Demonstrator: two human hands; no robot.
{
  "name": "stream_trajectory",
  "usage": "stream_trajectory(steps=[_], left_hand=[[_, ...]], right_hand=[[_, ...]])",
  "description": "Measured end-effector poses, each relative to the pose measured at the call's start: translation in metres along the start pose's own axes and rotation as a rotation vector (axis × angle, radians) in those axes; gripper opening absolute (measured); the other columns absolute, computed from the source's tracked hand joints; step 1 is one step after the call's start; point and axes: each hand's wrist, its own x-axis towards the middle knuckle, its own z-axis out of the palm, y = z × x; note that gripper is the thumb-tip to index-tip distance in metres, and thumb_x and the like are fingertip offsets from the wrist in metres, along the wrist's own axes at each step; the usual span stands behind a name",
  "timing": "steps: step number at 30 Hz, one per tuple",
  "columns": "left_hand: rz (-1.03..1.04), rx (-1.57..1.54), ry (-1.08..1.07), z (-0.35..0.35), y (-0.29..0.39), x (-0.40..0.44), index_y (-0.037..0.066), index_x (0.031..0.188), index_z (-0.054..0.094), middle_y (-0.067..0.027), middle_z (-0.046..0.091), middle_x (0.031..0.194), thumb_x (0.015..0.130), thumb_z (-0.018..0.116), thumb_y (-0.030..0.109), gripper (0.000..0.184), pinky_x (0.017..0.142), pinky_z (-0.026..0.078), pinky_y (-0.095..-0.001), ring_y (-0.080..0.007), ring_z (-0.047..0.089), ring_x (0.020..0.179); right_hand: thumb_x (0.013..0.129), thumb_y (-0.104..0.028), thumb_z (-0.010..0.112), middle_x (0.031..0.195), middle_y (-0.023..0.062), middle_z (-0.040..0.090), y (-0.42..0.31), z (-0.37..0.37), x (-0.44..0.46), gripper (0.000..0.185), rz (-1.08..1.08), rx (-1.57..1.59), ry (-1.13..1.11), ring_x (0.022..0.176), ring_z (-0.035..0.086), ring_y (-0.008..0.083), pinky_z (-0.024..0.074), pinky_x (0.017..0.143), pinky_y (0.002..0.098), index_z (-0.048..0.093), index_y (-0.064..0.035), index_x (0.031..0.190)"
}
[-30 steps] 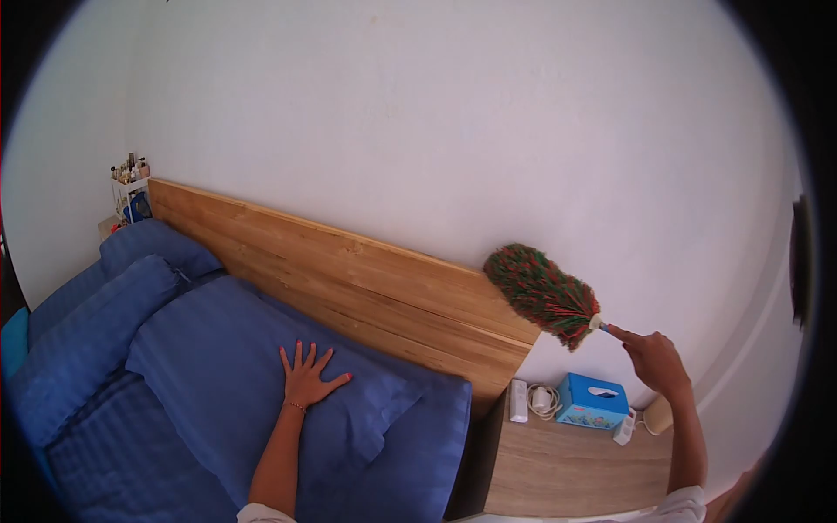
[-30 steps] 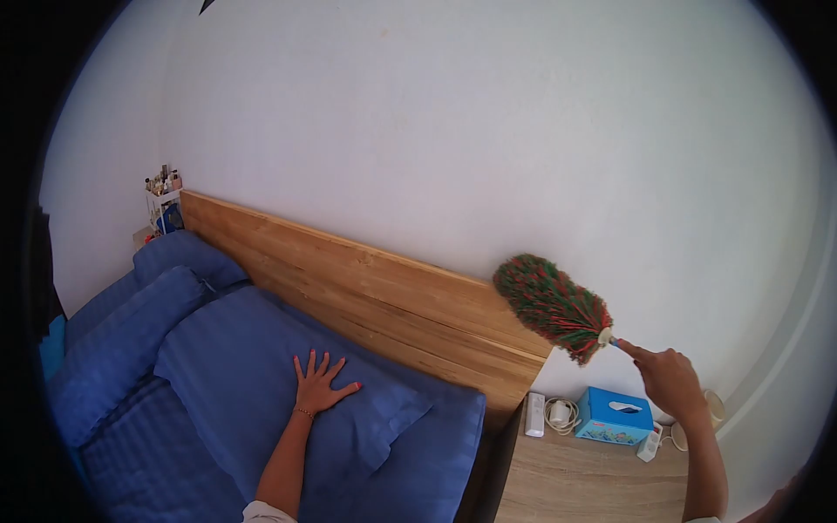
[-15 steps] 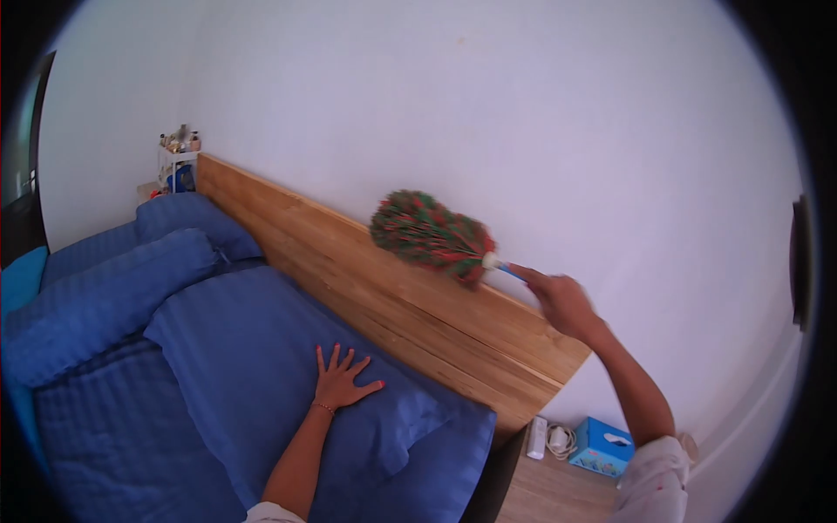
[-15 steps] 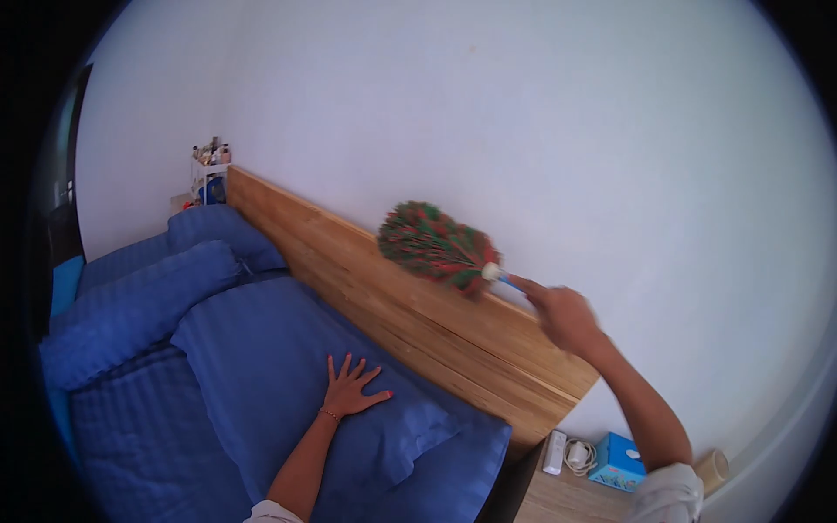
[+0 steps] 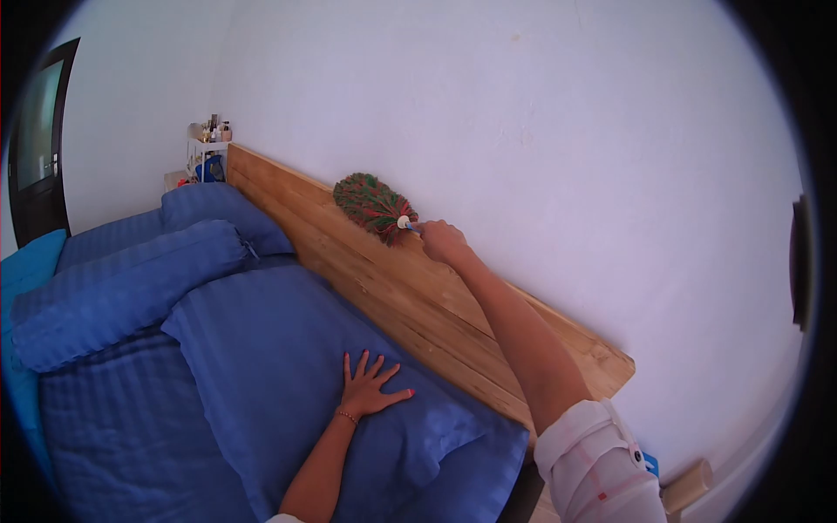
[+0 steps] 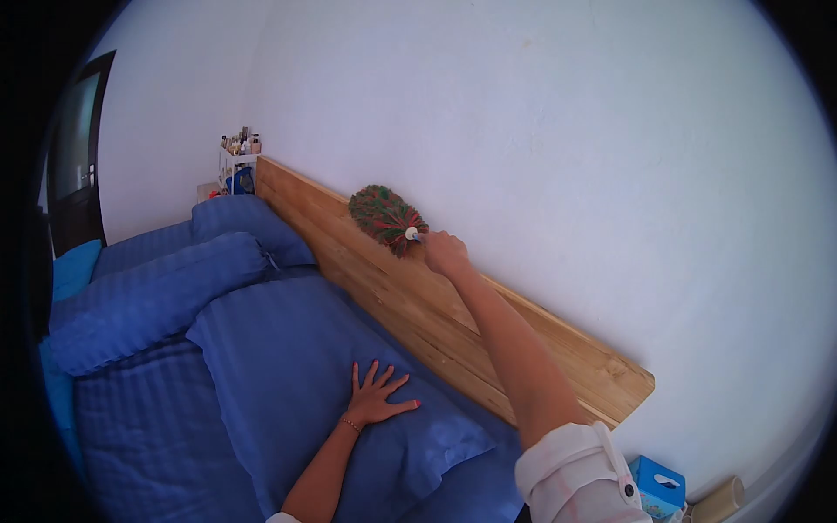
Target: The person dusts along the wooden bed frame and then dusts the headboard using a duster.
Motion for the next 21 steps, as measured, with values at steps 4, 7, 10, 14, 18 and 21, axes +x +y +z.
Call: stream_trajectory(steps=[4,7,10,14,18,21], left_hand=[[-0.001,-0.015,0.01,-0.001,-0.001,0.0,0.027,0.134,0.043,-0.0083,0.025,0.147,0.064,0.043,0.082,0.088,0.105,-0.018,-0.051,-0.027,0.005,0.14],[0.008,-0.006,0.015,0.001,-0.001,0.0,0.027,0.134,0.044,-0.008,0.025,0.147,0.064,0.043,0.082,0.088,0.105,-0.019,-0.0511,-0.0268,0.005,0.14],[0.013,0.006,0.015,-0.002,0.002,-0.001,0.027,0.134,0.044,-0.0076,0.026,0.147,0.065,0.042,0.082,0.088,0.105,-0.019,-0.0513,-0.0266,0.005,0.14],[0.012,0.055,0.025,-0.006,0.008,-0.005,0.026,0.134,0.043,-0.0073,0.026,0.147,0.066,0.041,0.082,0.088,0.105,-0.019,-0.0521,-0.0265,0.005,0.139],[0.031,0.09,0.016,-0.008,0.014,-0.008,0.026,0.134,0.043,-0.0074,0.026,0.147,0.067,0.04,0.082,0.088,0.105,-0.018,-0.0525,-0.0268,0.005,0.139],[0.036,0.103,0.021,-0.012,0.018,-0.011,0.025,0.135,0.042,-0.0073,0.026,0.147,0.068,0.04,0.081,0.087,0.105,-0.018,-0.0521,-0.027,0.005,0.139]], right_hand=[[0.084,-0.011,0.048,0.094,0.0159,0.064,0.031,-0.027,-0.064,0.034,-0.057,0.072,0.003,0.09,0.061,0.0341,0.0489,0.078,0.0444,0.058,-0.0197,0.115],[0.082,-0.006,0.047,0.086,0.0169,0.064,0.05,-0.057,-0.147,0.044,0.027,0.01,-0.004,0.083,0.062,0.035,0.0491,0.073,0.0461,0.052,-0.0204,0.123],[0.081,-0.004,0.046,0.077,0.0182,0.063,0.057,-0.083,-0.241,0.056,0.108,-0.142,-0.037,0.068,0.062,0.0343,0.0495,0.059,0.0455,0.042,-0.024,0.133],[0.088,-0.013,0.046,0.064,0.02,0.058,0.077,-0.113,-0.347,0.047,0.235,-0.187,-0.04,0.059,0.059,0.036,0.0468,0.053,0.0469,0.042,-0.0266,0.133],[0.083,-0.006,0.047,0.062,0.0161,0.059,0.087,-0.154,-0.437,0.056,0.446,-0.287,-0.155,0.055,0.059,0.0334,0.0471,0.05,0.0456,0.04,-0.0279,0.134],[0.086,-0.01,0.048,0.06,0.0168,0.058,0.089,-0.182,-0.491,0.052,0.558,-0.24,-0.154,0.054,0.059,0.0346,0.0467,0.051,0.0461,0.04,-0.0285,0.134]])
